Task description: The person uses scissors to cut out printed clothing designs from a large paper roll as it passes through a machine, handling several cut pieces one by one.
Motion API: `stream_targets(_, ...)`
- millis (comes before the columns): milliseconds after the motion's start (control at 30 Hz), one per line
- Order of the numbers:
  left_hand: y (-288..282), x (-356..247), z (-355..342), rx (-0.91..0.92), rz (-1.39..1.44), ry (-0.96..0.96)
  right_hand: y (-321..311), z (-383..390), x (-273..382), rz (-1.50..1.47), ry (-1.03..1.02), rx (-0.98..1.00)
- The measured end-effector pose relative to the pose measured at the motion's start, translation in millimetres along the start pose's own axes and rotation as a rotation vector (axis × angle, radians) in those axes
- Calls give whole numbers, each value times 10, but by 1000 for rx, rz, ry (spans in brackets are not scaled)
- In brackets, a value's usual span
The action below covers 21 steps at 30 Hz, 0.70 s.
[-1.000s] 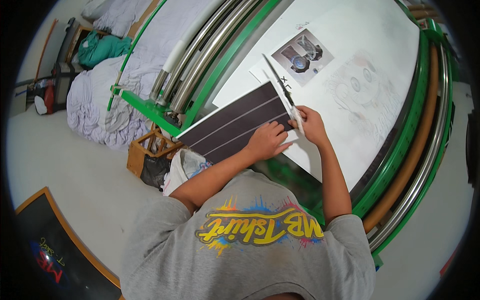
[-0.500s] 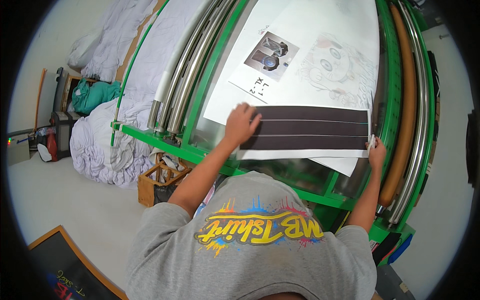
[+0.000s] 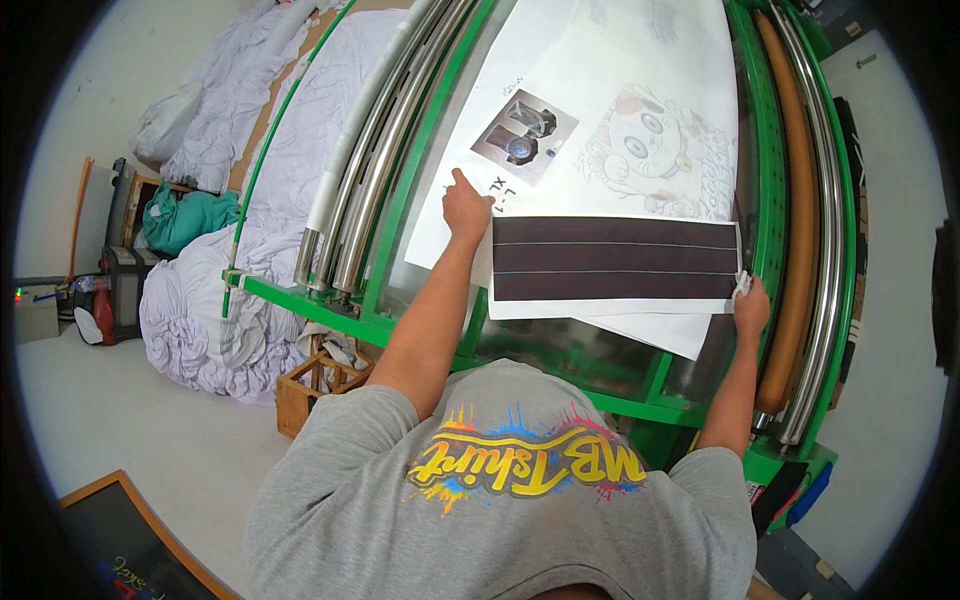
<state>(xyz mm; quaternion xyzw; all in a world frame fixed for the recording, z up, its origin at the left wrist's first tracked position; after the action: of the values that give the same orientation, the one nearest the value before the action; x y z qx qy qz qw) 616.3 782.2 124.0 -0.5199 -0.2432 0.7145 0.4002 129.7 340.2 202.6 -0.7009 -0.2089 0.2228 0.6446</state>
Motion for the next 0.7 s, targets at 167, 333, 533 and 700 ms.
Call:
stream_targets(167,123,356,-364,-183,248,59,34,-58,96,11,29,-10)
stream_targets(333,-85,735,-568,-219,729,-94,-67,48,322,124,-153,-301)
stream_targets(533,-811,1714,-79,80,1185,-169,-141,471,1285,-487,-80,-63)
stream_targets(700,-1344,2666,751,79,860,-146,268,1134,2095,-1208,-268,711)
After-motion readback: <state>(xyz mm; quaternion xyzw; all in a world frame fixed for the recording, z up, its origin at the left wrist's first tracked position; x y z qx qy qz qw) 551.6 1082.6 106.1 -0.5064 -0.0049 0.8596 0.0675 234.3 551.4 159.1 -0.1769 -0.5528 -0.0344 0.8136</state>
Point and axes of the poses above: each hand's wrist, its own z-axis away from the middle knuckle, its own y-axis out of the palm, x = y × z, the point moved 3 cm from there along -z, towards the middle knuckle, and after that the axes turned 9 degrees about -y, right-handed, at the moved point
